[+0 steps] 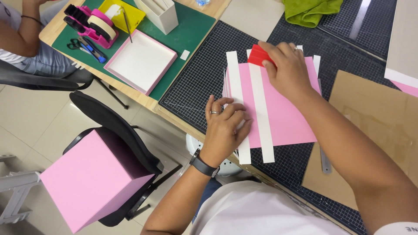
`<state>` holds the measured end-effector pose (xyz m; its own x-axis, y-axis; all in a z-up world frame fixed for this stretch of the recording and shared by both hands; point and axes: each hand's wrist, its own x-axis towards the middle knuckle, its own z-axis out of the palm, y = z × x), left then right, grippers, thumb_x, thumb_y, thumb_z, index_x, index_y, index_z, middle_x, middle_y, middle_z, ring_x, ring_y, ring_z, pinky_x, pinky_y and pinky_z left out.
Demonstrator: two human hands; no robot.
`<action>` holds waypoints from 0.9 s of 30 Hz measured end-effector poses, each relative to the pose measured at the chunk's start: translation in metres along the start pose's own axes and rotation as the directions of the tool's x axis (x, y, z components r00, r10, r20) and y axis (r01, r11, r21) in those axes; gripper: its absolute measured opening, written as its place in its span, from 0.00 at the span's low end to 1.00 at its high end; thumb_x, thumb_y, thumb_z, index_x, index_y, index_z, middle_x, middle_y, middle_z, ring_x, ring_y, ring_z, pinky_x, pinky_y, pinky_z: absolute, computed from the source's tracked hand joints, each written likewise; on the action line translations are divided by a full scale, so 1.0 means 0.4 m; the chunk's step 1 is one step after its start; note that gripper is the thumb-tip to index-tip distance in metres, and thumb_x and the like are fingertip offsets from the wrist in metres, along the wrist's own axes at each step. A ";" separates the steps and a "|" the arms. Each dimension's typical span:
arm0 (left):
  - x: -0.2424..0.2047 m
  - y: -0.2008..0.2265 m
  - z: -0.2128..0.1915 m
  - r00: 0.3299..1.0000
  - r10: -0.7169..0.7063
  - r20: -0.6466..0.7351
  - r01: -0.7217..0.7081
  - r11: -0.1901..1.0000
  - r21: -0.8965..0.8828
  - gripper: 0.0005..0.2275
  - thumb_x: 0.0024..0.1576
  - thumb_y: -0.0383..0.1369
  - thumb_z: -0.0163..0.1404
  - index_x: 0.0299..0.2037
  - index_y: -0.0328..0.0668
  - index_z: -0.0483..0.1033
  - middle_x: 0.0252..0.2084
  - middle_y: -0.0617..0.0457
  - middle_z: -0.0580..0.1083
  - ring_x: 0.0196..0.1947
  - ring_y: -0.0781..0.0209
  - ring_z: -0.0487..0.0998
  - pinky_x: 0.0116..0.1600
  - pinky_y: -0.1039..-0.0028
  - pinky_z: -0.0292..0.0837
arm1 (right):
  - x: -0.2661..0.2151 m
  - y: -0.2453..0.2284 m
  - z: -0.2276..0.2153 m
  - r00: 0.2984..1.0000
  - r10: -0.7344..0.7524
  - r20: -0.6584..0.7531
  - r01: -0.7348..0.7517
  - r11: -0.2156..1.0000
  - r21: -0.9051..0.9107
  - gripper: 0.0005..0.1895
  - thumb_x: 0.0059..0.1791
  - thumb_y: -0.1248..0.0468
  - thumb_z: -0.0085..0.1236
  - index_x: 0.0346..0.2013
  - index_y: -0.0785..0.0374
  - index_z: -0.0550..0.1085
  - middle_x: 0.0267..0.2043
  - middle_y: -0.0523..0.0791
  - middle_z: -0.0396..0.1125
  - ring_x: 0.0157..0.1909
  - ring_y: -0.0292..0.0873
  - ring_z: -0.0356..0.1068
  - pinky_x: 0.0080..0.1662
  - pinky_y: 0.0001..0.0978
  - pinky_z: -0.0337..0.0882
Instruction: The person applies adhesive to white paper strips using a roller and then attaches the strips to a pink box. They use a ruler to align the strips and a red tool to smooth them down onto the box surface.
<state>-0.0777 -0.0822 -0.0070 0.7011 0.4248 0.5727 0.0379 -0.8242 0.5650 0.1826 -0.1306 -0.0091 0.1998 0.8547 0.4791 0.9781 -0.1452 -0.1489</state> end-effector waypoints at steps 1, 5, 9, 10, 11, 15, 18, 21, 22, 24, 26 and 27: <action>0.002 -0.001 0.000 1.000 0.002 0.001 -0.002 1.000 0.000 0.04 0.60 0.34 0.57 0.38 0.48 0.75 0.44 0.60 0.75 0.57 0.45 0.71 0.72 0.38 0.46 | 0.010 -0.003 0.003 1.000 0.002 -0.002 -0.002 1.000 -0.001 0.23 0.57 0.66 0.53 0.68 0.61 0.71 0.43 0.50 0.63 0.46 0.58 0.62 0.47 0.54 0.65; 0.001 0.000 0.003 1.000 0.009 -0.003 -0.009 1.000 0.004 0.04 0.58 0.33 0.57 0.37 0.47 0.75 0.43 0.59 0.75 0.56 0.45 0.71 0.72 0.38 0.46 | 0.021 -0.033 0.005 0.998 0.068 0.008 -0.068 0.996 -0.054 0.25 0.55 0.67 0.57 0.68 0.60 0.71 0.41 0.50 0.63 0.44 0.59 0.63 0.47 0.55 0.67; 0.007 0.000 0.005 1.000 0.000 -0.003 0.000 1.000 0.006 0.05 0.58 0.33 0.57 0.35 0.47 0.74 0.43 0.60 0.75 0.56 0.46 0.71 0.72 0.38 0.45 | 0.026 -0.017 0.020 0.985 0.167 0.038 -0.162 0.979 -0.121 0.26 0.54 0.65 0.56 0.69 0.59 0.70 0.42 0.51 0.64 0.43 0.60 0.66 0.50 0.57 0.66; 0.004 0.000 0.004 1.000 0.002 -0.003 -0.002 1.000 0.006 0.05 0.58 0.33 0.57 0.35 0.47 0.74 0.43 0.60 0.75 0.56 0.46 0.71 0.72 0.38 0.45 | 0.023 -0.020 0.020 0.985 0.167 0.037 -0.162 0.979 -0.122 0.26 0.54 0.65 0.56 0.69 0.59 0.70 0.42 0.51 0.64 0.43 0.60 0.66 0.50 0.57 0.66; 0.004 0.000 0.004 1.000 0.000 0.001 0.000 1.000 0.009 0.04 0.58 0.33 0.57 0.35 0.47 0.74 0.43 0.60 0.75 0.56 0.46 0.71 0.72 0.38 0.45 | 0.025 -0.023 0.021 0.985 0.168 0.035 -0.163 0.980 -0.110 0.27 0.53 0.65 0.57 0.68 0.60 0.71 0.41 0.51 0.64 0.43 0.60 0.66 0.49 0.57 0.67; 0.003 -0.005 0.006 1.000 0.000 0.006 0.000 1.000 0.012 0.04 0.58 0.33 0.57 0.35 0.48 0.74 0.43 0.60 0.75 0.56 0.47 0.71 0.72 0.38 0.45 | 0.034 -0.047 0.029 0.989 0.147 0.034 -0.141 0.981 -0.133 0.27 0.53 0.65 0.58 0.69 0.60 0.70 0.40 0.50 0.64 0.44 0.59 0.64 0.46 0.55 0.68; 0.008 0.003 -0.002 1.000 0.007 0.008 -0.007 1.000 0.006 0.04 0.58 0.32 0.56 0.35 0.47 0.75 0.43 0.59 0.75 0.56 0.45 0.71 0.72 0.38 0.45 | 0.043 -0.029 0.001 0.969 0.235 0.076 -0.222 0.964 -0.147 0.25 0.56 0.66 0.55 0.69 0.59 0.70 0.42 0.48 0.66 0.47 0.54 0.63 0.49 0.48 0.64; 0.001 -0.002 0.004 1.000 0.001 0.004 -0.001 1.000 0.013 0.04 0.58 0.33 0.56 0.35 0.46 0.74 0.43 0.59 0.75 0.56 0.45 0.71 0.72 0.37 0.46 | 0.016 -0.014 -0.035 0.984 0.177 0.012 -0.177 0.984 0.002 0.24 0.54 0.68 0.56 0.67 0.62 0.71 0.46 0.53 0.66 0.49 0.63 0.65 0.50 0.58 0.64; 0.003 -0.004 0.012 1.000 -0.002 0.003 0.002 1.000 0.014 0.04 0.58 0.33 0.56 0.35 0.46 0.74 0.43 0.59 0.75 0.56 0.45 0.71 0.72 0.37 0.46 | 0.003 -0.008 -0.029 0.985 0.175 0.014 -0.175 0.985 0.003 0.24 0.54 0.68 0.56 0.67 0.62 0.71 0.46 0.53 0.66 0.49 0.63 0.65 0.50 0.58 0.64; -0.002 -0.004 0.026 0.996 -0.085 -0.002 0.085 0.996 -0.037 0.03 0.52 0.31 0.60 0.32 0.45 0.80 0.40 0.49 0.78 0.59 0.44 0.67 0.73 0.35 0.39 | -0.035 0.000 -0.014 0.996 0.084 0.014 -0.084 0.996 -0.021 0.22 0.51 0.62 0.64 0.60 0.59 0.76 0.43 0.49 0.66 0.49 0.60 0.69 0.51 0.55 0.66; 0.002 -0.010 0.028 0.997 -0.078 -0.008 0.077 0.997 -0.030 0.03 0.52 0.31 0.60 0.32 0.45 0.80 0.40 0.49 0.78 0.59 0.44 0.67 0.73 0.35 0.39 | -0.017 0.013 -0.005 0.999 0.048 -0.007 -0.049 0.998 -0.033 0.22 0.52 0.63 0.63 0.61 0.57 0.76 0.42 0.48 0.66 0.49 0.59 0.68 0.51 0.54 0.66; -0.006 -0.007 0.029 0.997 -0.078 0.002 0.078 0.997 -0.030 0.03 0.52 0.31 0.60 0.32 0.45 0.79 0.40 0.49 0.78 0.59 0.44 0.67 0.73 0.36 0.38 | -0.025 0.016 -0.001 1.000 0.027 -0.015 -0.028 0.999 -0.043 0.23 0.52 0.63 0.63 0.62 0.56 0.75 0.42 0.47 0.65 0.49 0.57 0.68 0.51 0.53 0.66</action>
<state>-0.0711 -0.0854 -0.0168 0.6976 0.4868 0.5257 0.0708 -0.7770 0.6255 0.1871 -0.1404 -0.0143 0.2271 0.8428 0.4879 0.9738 -0.1902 -0.1247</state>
